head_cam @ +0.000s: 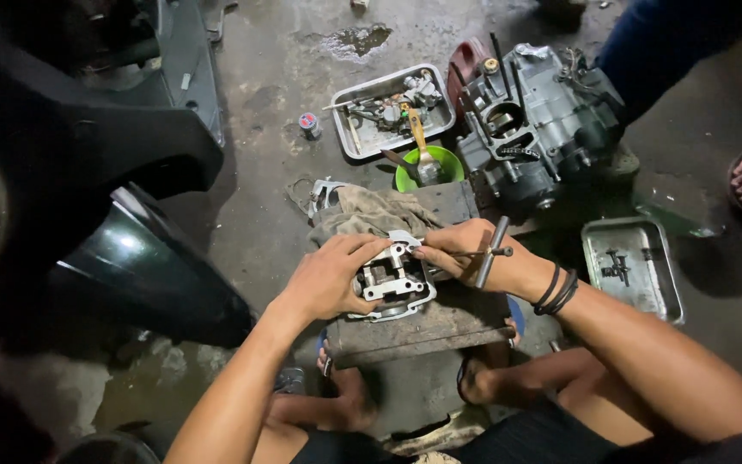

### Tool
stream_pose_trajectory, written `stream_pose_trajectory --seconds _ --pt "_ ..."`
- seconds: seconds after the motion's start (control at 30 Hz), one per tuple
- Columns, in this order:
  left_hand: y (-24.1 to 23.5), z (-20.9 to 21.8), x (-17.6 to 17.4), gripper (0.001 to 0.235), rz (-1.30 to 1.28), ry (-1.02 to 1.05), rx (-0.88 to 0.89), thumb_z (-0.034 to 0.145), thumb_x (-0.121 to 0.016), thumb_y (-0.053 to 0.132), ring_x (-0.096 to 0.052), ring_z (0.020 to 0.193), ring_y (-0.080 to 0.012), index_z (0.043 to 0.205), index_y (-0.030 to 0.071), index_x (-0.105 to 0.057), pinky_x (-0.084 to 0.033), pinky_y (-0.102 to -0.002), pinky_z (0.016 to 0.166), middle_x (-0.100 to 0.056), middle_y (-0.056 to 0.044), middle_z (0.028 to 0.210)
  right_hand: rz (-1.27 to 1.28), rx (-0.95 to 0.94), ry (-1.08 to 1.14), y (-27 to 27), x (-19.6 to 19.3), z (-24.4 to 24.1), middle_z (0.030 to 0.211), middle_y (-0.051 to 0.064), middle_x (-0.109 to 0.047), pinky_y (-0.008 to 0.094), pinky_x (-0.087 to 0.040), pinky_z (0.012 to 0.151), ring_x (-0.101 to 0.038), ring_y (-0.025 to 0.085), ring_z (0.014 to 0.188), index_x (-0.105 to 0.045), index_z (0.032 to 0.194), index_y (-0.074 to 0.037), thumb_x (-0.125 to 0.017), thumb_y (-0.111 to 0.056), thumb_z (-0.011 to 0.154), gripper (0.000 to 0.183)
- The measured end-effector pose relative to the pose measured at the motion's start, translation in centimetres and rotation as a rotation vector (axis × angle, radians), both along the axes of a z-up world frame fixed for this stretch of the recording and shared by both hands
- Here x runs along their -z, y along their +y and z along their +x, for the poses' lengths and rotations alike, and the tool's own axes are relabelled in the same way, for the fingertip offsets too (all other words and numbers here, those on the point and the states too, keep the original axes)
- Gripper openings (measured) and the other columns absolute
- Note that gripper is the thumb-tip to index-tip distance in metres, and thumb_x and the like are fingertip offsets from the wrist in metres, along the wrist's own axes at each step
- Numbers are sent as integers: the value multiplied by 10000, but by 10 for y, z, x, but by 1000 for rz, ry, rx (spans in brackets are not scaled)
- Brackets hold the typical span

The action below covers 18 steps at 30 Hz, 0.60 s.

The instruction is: The person uses a T-handle wrench to tighten bolts on a metallic engine component resting on a cloth. They rotate the part to access different sides and continue tightening the fasteners.

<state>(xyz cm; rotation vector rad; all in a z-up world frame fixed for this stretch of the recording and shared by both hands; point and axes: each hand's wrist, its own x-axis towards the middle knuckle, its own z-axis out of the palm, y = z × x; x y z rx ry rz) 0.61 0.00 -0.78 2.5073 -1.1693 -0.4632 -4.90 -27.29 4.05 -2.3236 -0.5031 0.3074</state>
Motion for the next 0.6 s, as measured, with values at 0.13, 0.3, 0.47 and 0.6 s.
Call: stream_pose_trajectory --seconds 0.13,0.3,0.47,0.6 --pt "-1 0 -3 863 -10 11 11 667 -820 472 -569 1278 -304 1447 302 -489 -617 -515 896 -581 38 1374 12 -10 -18 4 -1 0 509 75 -485 343 -478 532 -508 253 471 -513 679 -97 -553 -214 1057 398" --pt "1 1 3 878 -3 14 12 657 -815 497 -565 1278 -321 1444 298 -481 -612 -524 900 -568 32 1384 -5 -9 -47 5 -1 0 494 85 -478 348 -467 520 -518 264 463 -506 670 -110 -566 -216 1041 390" --pt "1 0 1 881 -1 24 10 655 -813 503 -561 1286 -328 1445 294 -483 -607 -530 910 -565 30 1394 -19 0 -28 6 -9 -1 499 105 -491 371 -474 523 -537 295 477 -510 672 -98 -567 -227 1040 394" --pt "1 0 -2 890 -1 18 11 643 -805 518 -559 1290 -327 1441 292 -484 -600 -525 928 -567 24 1390 -65 11 -26 8 -11 -1 515 100 -509 397 -480 540 -553 309 509 -523 682 -104 -559 -271 1042 399"
